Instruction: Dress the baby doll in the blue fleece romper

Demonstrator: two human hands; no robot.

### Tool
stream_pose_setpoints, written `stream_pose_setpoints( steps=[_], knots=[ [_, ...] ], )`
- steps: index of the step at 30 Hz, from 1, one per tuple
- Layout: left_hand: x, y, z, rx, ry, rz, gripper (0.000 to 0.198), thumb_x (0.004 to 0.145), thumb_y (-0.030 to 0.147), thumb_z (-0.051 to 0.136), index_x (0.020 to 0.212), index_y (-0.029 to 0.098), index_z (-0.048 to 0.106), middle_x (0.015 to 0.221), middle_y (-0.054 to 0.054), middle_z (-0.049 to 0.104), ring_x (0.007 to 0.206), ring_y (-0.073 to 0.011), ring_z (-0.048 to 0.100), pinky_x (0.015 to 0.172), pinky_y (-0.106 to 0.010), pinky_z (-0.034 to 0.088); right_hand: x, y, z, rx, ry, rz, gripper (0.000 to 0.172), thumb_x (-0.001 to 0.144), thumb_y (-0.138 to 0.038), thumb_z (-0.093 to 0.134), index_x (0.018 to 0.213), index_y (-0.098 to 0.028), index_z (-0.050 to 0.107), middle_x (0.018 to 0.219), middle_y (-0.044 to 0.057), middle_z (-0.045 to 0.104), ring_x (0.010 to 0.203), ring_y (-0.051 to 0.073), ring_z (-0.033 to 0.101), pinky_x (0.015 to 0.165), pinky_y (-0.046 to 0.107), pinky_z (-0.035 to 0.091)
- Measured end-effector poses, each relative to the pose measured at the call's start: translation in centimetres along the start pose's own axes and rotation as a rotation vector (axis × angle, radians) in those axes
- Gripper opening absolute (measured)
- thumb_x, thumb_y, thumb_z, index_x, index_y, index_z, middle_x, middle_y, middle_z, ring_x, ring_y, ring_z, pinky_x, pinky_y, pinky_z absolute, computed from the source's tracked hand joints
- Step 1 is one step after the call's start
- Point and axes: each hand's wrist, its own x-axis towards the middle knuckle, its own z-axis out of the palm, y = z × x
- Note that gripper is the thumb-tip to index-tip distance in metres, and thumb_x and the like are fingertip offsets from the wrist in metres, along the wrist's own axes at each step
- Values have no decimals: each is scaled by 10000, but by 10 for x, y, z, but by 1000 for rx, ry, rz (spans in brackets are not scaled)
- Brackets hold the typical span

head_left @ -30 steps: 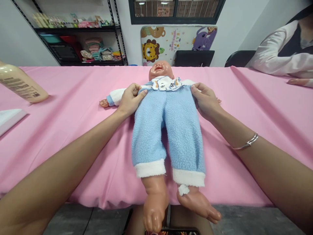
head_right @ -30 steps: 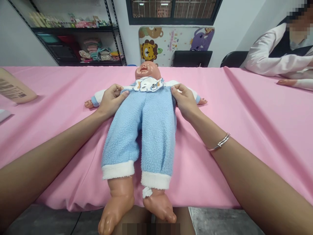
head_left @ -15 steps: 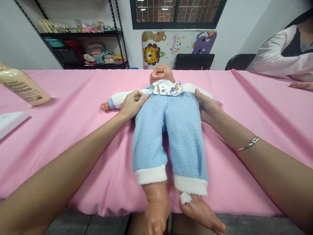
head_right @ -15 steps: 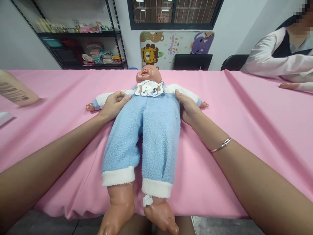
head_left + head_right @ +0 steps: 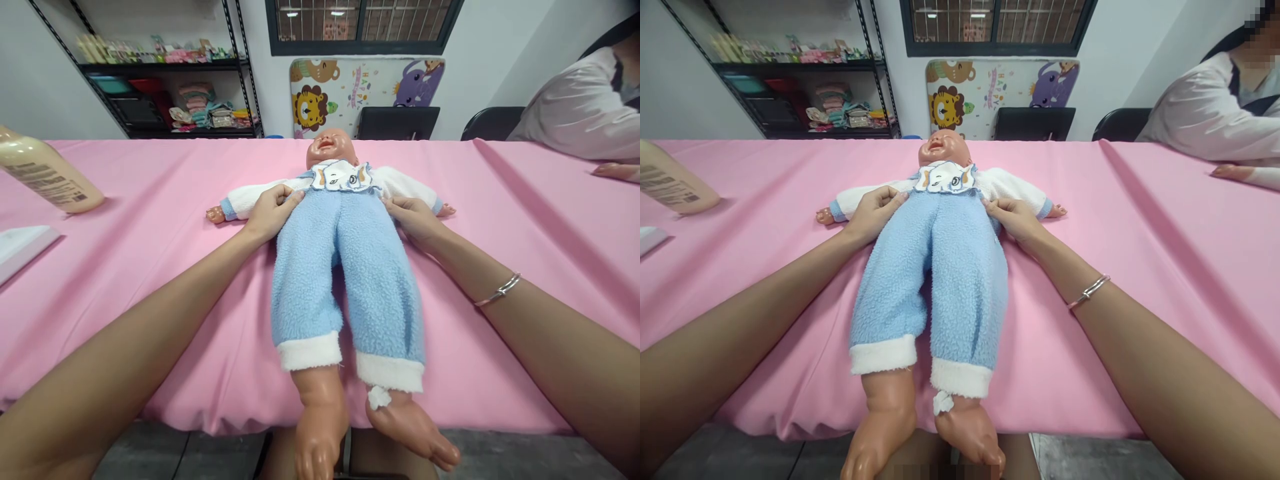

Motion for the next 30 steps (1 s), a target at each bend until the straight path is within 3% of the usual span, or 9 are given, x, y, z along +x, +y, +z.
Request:
stream_pose_setpoints(
  steps=[3, 10, 15, 20, 24, 26, 28, 30],
  knots=[
    [0, 2, 0, 7, 5, -6, 235, 911, 282, 585, 718, 175, 506, 626, 28, 467, 566, -106, 389, 535, -248, 278, 0, 1, -1, -1, 2, 7, 493, 701, -668, 773, 637, -235, 544, 629, 44, 510, 641, 196, 480, 485, 314, 395],
    [0, 2, 0, 30, 8, -5, 252, 912, 343, 589, 729, 180, 526, 649, 14, 506, 605, -123, 435, 556, -250, 319, 1, -5, -3, -45, -140, 73, 568, 769, -724, 663, 600, -190, 574, 520, -13, 356, 513, 113, 276, 496, 287, 219],
    [0, 2, -1, 27, -2, 6, 331, 874, 466, 624, 723, 190, 521, 647, 12, 498, 604, -131, 424, 562, -255, 332, 4, -7, -5, -54, -221, 65, 641, 711, -788, 663, 553, -196, 477, 533, -12, 356, 526, 110, 276, 506, 282, 184],
    [-1, 4, 2, 19, 2, -11, 262, 899, 360, 595, 723, 182, 518, 664, 10, 502, 608, -125, 429, 569, -252, 326, 0, -9, -5, -52, -241, 54, 723, 641, -884, 622, 534, -213, 378, 497, -32, 271, 496, 101, 225, 492, 285, 132],
    [0, 7, -1, 64, -5, -7, 274, 914, 324, 560, 686, 184, 499, 645, 15, 473, 596, -123, 413, 570, -261, 319, 2, -5, -5, -22, -212, 81, 715, 604, -882, 656, 532, -211, 417, 505, -24, 303, 495, 102, 250, 482, 287, 162],
    [1, 8, -12, 144, -82, -3, 337, 896, 335, 573, 611, 189, 467, 604, 21, 426, 568, -122, 382, 565, -271, 317, 7, -3, -5, 77, -70, 70, 667, 622, -829, 704, 561, -216, 448, 539, -15, 358, 509, 111, 303, 481, 288, 225],
    [2, 10, -27, 161, -242, -37, 305, 830, 302, 623, 585, 186, 484, 608, 15, 443, 571, -123, 406, 577, -274, 345, 11, -3, -6, 203, 67, 49, 603, 670, -763, 728, 602, -221, 474, 586, -6, 419, 540, 123, 372, 501, 290, 307],
    [1, 11, -40, 63, -400, -98, 128, 712, 221, 674, 667, 183, 561, 697, -8, 540, 652, -143, 516, 630, -277, 414, 12, -6, -9, 290, 61, 68, 539, 683, -690, 768, 638, -218, 511, 630, -1, 474, 573, 128, 427, 534, 288, 370]
  ],
)
